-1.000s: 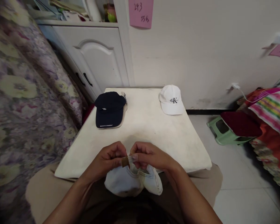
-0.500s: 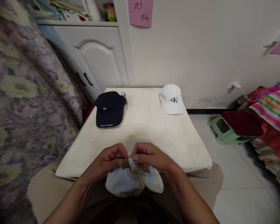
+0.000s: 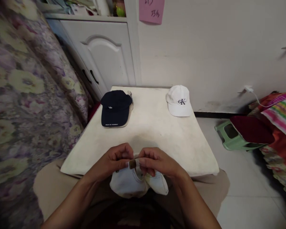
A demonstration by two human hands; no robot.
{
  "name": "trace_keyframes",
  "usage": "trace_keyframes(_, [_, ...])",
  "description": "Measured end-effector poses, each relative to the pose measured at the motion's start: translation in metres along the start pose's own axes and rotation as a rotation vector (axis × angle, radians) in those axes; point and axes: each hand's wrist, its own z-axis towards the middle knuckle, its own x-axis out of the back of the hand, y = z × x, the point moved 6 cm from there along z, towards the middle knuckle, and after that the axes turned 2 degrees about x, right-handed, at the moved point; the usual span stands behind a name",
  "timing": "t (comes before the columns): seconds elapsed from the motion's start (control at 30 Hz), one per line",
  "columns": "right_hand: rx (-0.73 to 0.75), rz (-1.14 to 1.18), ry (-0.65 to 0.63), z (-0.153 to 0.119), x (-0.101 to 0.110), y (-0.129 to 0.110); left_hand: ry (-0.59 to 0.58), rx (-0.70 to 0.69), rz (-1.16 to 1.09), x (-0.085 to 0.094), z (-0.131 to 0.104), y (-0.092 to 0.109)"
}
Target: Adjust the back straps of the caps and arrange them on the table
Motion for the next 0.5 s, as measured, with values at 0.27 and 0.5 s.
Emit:
trace_keyframes(0.27, [0.003,0.026,-0.005,-0.001,-0.004,0.006,-0.035,0.015,0.006,-0.006,0.002,-0.003])
trace_keyframes(0.5, [-0.008,0.055,0.037,-0.002,-0.001,0.007,0.037,-0.017,0.235,0.009,-0.003,0.002])
